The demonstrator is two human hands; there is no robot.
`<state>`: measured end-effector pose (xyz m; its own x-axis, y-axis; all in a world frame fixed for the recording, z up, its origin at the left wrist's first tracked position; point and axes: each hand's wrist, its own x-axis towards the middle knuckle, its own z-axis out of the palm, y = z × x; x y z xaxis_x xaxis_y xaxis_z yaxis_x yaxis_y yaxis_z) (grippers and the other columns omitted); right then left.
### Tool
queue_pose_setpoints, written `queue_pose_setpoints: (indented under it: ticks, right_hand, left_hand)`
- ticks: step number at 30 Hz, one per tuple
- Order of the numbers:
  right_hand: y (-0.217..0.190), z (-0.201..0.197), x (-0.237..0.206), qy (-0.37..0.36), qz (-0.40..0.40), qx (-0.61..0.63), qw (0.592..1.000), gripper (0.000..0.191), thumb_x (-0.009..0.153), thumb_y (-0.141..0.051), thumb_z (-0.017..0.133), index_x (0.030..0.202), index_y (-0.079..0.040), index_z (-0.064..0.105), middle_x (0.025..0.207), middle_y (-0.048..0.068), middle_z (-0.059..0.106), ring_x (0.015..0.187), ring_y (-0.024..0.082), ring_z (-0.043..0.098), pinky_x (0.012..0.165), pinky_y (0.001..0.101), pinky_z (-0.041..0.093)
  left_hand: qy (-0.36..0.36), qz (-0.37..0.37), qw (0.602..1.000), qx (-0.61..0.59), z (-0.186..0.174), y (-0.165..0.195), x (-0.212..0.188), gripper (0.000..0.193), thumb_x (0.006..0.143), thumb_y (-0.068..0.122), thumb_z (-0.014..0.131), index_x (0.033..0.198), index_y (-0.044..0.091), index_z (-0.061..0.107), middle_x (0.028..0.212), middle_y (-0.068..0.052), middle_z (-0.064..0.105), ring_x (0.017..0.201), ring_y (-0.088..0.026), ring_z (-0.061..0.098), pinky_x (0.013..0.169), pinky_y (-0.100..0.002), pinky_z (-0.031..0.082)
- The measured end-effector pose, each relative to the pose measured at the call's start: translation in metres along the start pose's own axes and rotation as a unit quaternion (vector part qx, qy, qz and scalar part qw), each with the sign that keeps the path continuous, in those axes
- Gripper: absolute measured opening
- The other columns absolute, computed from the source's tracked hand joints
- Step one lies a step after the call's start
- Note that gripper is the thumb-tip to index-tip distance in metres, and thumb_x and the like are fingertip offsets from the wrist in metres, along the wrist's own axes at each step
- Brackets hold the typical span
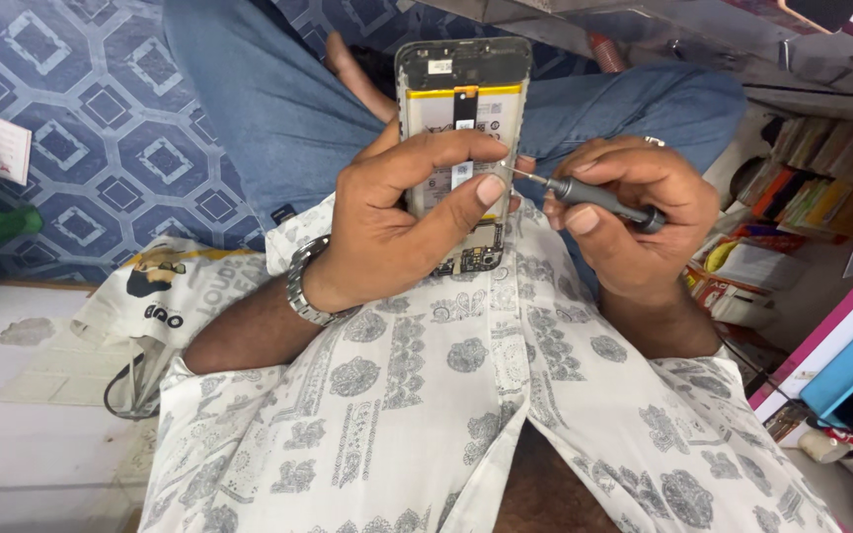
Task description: The person sits on the floor repairing a disassembled smartphone. They handle the phone body and battery, plug a charging cable into the board, use a screwdriver on the internal components, and press connectors into place while testing the device.
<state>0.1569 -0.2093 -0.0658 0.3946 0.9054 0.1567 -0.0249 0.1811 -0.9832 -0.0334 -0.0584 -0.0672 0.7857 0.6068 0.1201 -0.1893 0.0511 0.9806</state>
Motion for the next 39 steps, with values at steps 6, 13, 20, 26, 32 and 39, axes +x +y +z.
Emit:
queue_pose_setpoints:
  ticks: [6,13,20,26,32,39]
  right_hand:
    - [-0.001,0.002,0.000,-0.011,0.001,0.003,1.000,0.020,0.104,-0.004,0.071,0.120,0.004,0.061,0.096,0.015,0.068,0.080,0.018,0.070,0.068,0.0294,0.059]
    - [-0.001,0.002,-0.001,-0.009,0.002,-0.025,1.000,0.020,0.104,-0.003,0.070,0.120,0.005,0.061,0.097,0.017,0.069,0.081,0.018,0.071,0.069,0.0284,0.060]
    - [-0.005,0.001,-0.001,-0.003,0.006,-0.065,0.998,0.019,0.103,-0.001,0.071,0.118,0.006,0.061,0.098,0.019,0.069,0.081,0.018,0.071,0.070,0.0274,0.060]
    - [-0.008,0.000,0.000,0.002,0.008,-0.096,0.995,0.020,0.100,-0.001,0.074,0.115,0.005,0.063,0.098,0.018,0.070,0.081,0.017,0.071,0.069,0.0253,0.057]
    - [-0.009,0.000,0.003,-0.010,0.006,-0.118,0.993,0.021,0.099,0.000,0.075,0.115,0.006,0.063,0.097,0.019,0.070,0.082,0.016,0.070,0.069,0.0250,0.056]
    - [-0.013,0.003,0.001,0.022,0.027,-0.083,0.996,0.019,0.096,-0.004,0.074,0.109,0.004,0.062,0.099,0.016,0.070,0.084,0.017,0.071,0.073,0.0276,0.059]
  left_hand:
    - [0.001,0.000,1.000,-0.010,-0.001,-0.002,-0.001,0.015,0.113,0.013,0.066,0.126,0.004,0.067,0.116,-0.007,0.076,0.109,-0.009,0.072,0.096,-0.024,0.059]
    - [-0.002,0.023,1.000,0.021,-0.003,-0.005,0.001,0.013,0.113,0.012,0.066,0.124,0.005,0.067,0.116,-0.006,0.076,0.110,-0.010,0.069,0.097,-0.024,0.056]
    - [-0.004,0.014,1.000,0.009,-0.002,-0.006,0.001,0.014,0.113,0.011,0.066,0.125,0.005,0.068,0.116,-0.007,0.076,0.110,-0.010,0.069,0.096,-0.024,0.056]
    - [-0.003,0.019,0.999,0.027,-0.004,-0.005,0.001,0.014,0.112,0.011,0.066,0.125,0.005,0.068,0.115,-0.007,0.077,0.109,-0.010,0.068,0.096,-0.025,0.055]
    - [-0.007,0.004,1.000,0.007,-0.003,-0.005,0.001,0.013,0.113,0.012,0.065,0.124,0.005,0.068,0.115,-0.007,0.076,0.107,-0.009,0.070,0.096,-0.024,0.056]
    - [-0.006,0.020,1.000,0.019,-0.003,-0.006,0.000,0.012,0.113,0.011,0.065,0.124,0.005,0.067,0.114,-0.007,0.076,0.107,-0.009,0.069,0.097,-0.025,0.055]
